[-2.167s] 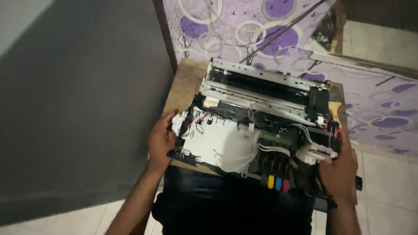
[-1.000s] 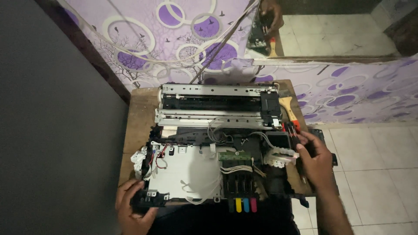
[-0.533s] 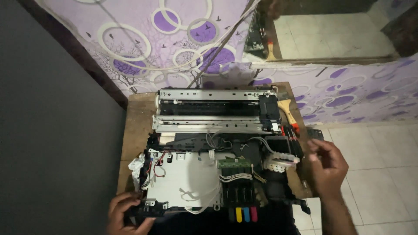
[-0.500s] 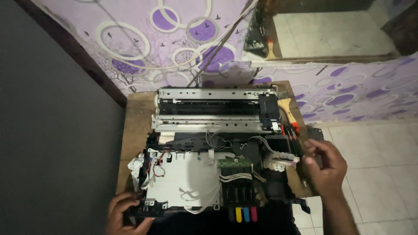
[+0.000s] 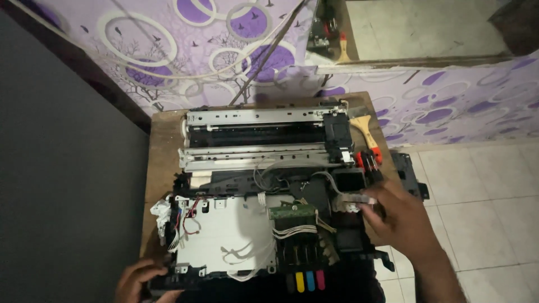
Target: Disassembling and inspecting the internal components of an inkjet printer, including the print head, ribbon cables, and circuit boards.
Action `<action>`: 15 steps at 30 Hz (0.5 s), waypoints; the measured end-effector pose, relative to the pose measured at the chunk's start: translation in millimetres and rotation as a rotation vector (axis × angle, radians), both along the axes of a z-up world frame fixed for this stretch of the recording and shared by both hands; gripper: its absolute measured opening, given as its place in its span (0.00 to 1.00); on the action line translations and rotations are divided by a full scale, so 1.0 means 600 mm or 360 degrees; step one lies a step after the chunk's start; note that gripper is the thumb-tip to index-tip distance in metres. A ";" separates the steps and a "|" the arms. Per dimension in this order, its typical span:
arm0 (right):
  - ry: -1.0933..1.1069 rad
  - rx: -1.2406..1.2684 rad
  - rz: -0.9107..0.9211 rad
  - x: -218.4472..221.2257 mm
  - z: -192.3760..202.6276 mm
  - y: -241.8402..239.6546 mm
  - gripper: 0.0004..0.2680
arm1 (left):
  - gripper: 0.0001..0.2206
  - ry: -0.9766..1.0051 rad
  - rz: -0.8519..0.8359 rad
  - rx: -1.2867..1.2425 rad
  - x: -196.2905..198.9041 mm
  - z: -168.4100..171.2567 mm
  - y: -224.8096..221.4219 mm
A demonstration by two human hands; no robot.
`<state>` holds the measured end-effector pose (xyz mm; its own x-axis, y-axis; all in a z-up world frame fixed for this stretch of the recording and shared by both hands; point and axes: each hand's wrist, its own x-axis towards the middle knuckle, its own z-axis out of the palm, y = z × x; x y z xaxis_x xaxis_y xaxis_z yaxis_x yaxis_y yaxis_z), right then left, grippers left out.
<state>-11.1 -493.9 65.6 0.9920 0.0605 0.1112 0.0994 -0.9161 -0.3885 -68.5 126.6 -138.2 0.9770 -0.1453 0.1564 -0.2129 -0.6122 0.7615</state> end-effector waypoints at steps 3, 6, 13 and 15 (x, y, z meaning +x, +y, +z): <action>-0.0261 0.0033 0.0169 0.000 0.010 0.004 0.13 | 0.21 -0.0045 -0.0219 0.0016 0.016 0.062 -0.029; -0.0335 0.0218 0.0203 -0.002 0.021 0.010 0.11 | 0.17 -0.0086 -0.0025 -0.0114 0.010 0.109 -0.086; -0.0384 0.0144 0.0177 -0.001 0.006 -0.004 0.18 | 0.20 -0.0050 0.0921 -0.1481 0.052 0.144 -0.154; -0.0387 0.0100 0.0192 0.001 0.013 -0.003 0.18 | 0.42 -0.0540 0.0507 -0.1303 0.052 0.134 -0.156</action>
<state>-10.7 -495.5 73.5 0.9217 0.1622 0.3523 0.3037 -0.8667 -0.3956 -37.2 33.2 -57.5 0.8352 0.4022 0.3750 -0.4170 0.0185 0.9087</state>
